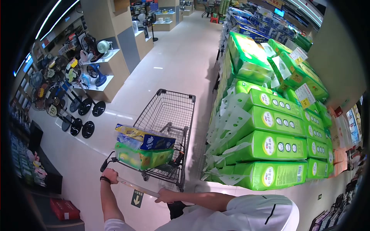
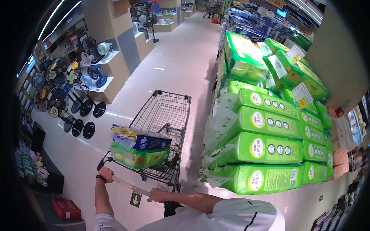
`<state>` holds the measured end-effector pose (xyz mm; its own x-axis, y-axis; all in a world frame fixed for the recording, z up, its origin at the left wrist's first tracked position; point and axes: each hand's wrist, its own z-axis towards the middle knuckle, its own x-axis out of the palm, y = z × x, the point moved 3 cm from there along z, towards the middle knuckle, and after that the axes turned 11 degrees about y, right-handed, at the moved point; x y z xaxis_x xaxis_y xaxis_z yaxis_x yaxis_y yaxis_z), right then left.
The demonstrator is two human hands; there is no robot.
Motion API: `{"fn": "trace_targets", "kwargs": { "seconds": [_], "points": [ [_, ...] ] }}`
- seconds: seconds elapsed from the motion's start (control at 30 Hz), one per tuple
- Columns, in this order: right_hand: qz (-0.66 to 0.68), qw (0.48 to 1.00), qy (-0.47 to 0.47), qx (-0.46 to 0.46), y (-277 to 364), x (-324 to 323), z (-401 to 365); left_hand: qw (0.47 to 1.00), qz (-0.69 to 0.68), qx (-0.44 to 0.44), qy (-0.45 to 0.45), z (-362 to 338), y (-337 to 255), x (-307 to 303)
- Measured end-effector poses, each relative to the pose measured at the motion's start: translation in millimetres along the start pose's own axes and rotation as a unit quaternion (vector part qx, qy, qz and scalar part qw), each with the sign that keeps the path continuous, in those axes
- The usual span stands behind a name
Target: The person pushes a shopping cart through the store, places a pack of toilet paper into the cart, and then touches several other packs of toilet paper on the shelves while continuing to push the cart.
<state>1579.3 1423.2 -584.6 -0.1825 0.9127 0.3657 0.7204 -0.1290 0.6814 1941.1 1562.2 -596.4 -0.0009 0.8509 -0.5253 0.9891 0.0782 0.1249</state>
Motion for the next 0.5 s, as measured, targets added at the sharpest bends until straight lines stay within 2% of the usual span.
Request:
{"fn": "trace_targets", "kwargs": {
  "seconds": [0.17,0.27,0.33,0.5],
  "points": [
    [-0.091,0.991,-0.096,-0.017,0.2,-61.6,15.5,0.997,-0.001,0.02,-0.074,55.3,17.5,-48.6],
    [-0.207,0.962,-0.173,0.029,38.1,-91.8,-13.7,0.994,0.001,0.031,-0.108,92.5,25.5,-74.6],
    [-0.228,0.953,-0.199,0.02,44.7,-104.7,-17.9,0.992,-0.007,0.043,-0.12,101.6,31.3,-90.6],
    [-0.307,0.891,-0.301,0.15,60.6,-146.0,-43.5,0.985,-0.03,0.056,-0.159,145.5,19.9,-138.4]
  ]
}}
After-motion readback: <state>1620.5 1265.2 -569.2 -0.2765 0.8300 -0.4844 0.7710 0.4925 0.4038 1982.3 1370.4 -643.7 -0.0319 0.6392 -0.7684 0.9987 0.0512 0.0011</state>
